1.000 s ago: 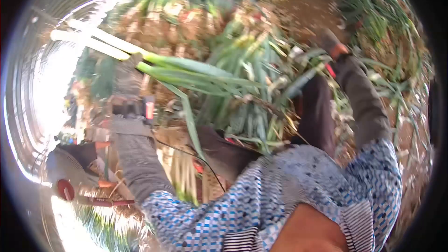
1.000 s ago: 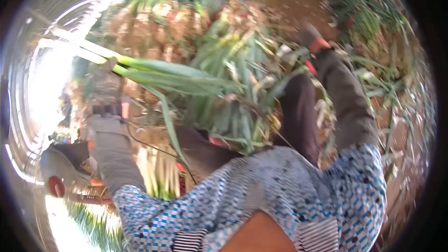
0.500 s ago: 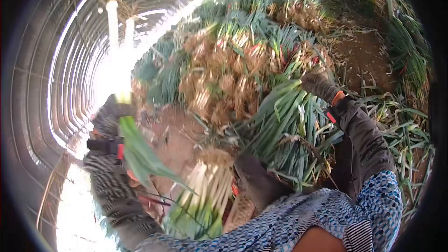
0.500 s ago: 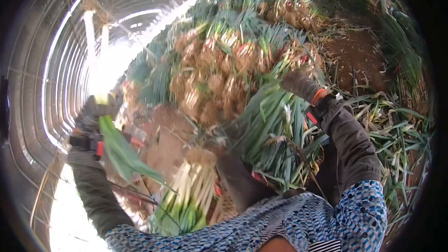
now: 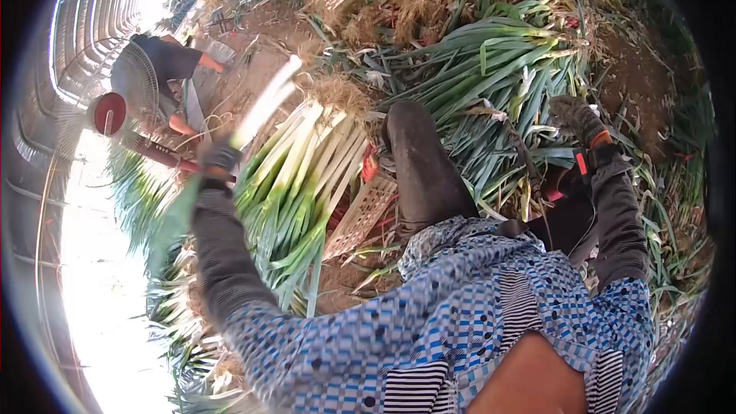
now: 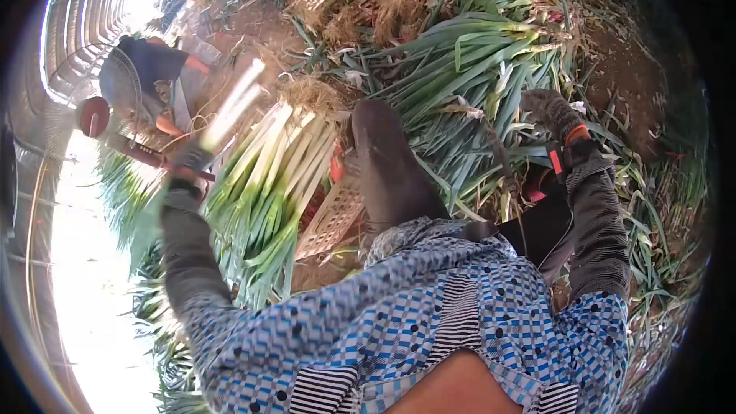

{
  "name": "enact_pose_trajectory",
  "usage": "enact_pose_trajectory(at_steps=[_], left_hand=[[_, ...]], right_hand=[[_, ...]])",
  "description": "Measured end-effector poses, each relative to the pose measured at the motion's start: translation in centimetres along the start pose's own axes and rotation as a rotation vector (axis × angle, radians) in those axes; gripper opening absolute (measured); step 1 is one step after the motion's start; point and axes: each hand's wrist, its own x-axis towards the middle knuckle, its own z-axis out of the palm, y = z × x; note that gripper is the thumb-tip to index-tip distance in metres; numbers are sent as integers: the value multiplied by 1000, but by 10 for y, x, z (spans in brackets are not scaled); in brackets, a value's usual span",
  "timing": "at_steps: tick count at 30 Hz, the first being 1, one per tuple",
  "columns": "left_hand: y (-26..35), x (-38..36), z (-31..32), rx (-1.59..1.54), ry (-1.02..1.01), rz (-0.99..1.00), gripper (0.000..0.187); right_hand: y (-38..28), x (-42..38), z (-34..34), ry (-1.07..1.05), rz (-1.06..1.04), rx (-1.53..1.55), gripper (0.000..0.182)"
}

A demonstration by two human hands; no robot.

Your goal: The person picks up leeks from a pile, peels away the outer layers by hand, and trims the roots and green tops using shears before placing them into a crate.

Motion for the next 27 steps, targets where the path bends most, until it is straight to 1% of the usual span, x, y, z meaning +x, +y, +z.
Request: enact_pose_trajectory(at_steps=[1, 2, 3, 4, 6, 7, 8, 9, 10, 12, 13, 14, 15, 16, 17, 18, 19, 20, 21, 22, 23, 24, 25, 26, 27], left_hand=[[42, 12, 7, -463, -33, -175, 60], [85, 24, 12, -920, 17, -366, 71], [120, 43, 33, -808, -40, -384, 69], [137, 10, -63, -854, -97, -508, 65], [150, 49, -5, -1038, -67, -748, 61], [143, 50, 17, -1099, 48, -631, 61], [139, 53, 28, -1153, 55, -628, 61], [139, 53, 28, -1082, 40, -665, 61], [138, 53, 20, -1007, 30, -693, 60], [147, 38, -15, -853, 38, -796, 57], [149, 49, 19, -878, 113, -769, 57], [143, 49, 21, -795, 208, -678, 69], [147, 55, -4, -833, 271, -694, 63], [151, 61, -30, -869, 334, -707, 59], [153, 83, -31, -984, 372, -653, 60], [149, 110, -39, -1092, 403, -611, 62], [154, 129, -65, -1207, 525, -473, 64], [161, 138, -101, -1312, 640, -340, 66], [170, 138, -160, -1586, 492, -236, 66], [193, 136, -208, -1653, 706, -66, 60], [217, 143, -246, -1847, 719, 186, 56], [242, 147, -280, -1832, 777, 323, 49], [268, 151, -313, -1816, 829, 466, 41], [307, 167, -332, -2175, 580, 688, 38], [331, 147, -373, -2344, 219, 661, 35]], right_hand=[[-3, -10, 2, 2, -7, 59, 37], [18, 12, -6, -32, -436, -393, 37], [60, 56, -24, -71, -858, -856, 37], [81, 80, -40, -118, -1276, -1327, 38], [66, 46, -12, -405, -743, -1728, 26], [75, 38, -6, -548, -850, -1736, 24], [94, 22, 9, -373, -839, -1574, 28], [100, 10, 28, -358, -541, -1434, 32], [106, -2, 46, -288, -274, -1284, 36], [118, -31, 82, -320, -34, -795, 37], [173, -12, 78, -392, -585, -957, 34], [230, 12, 72, -256, -1183, -1124, 32], [258, 26, 91, -87, -1158, -918, 26], [244, 6, 101, -302, -574, -519, 20], [226, -16, 113, -223, -32, -62, 18], [179, -39, 112, -165, 285, 455, 19], [170, -50, 106, -118, 317, 552, 17], [164, -56, 102, -85, 342, 648, 16], [156, -62, 99, -61, 366, 740, 15], [133, -82, 95, 33, 305, 616, 13], [101, -110, 86, 129, 246, 484, 12], [84, -126, 77, 225, 188, 344, 12], [125, -104, 68, 228, 26, 562, 13], [165, -82, 59, 195, -136, 787, 18], [128, -105, 66, 330, -308, 387, 22]])
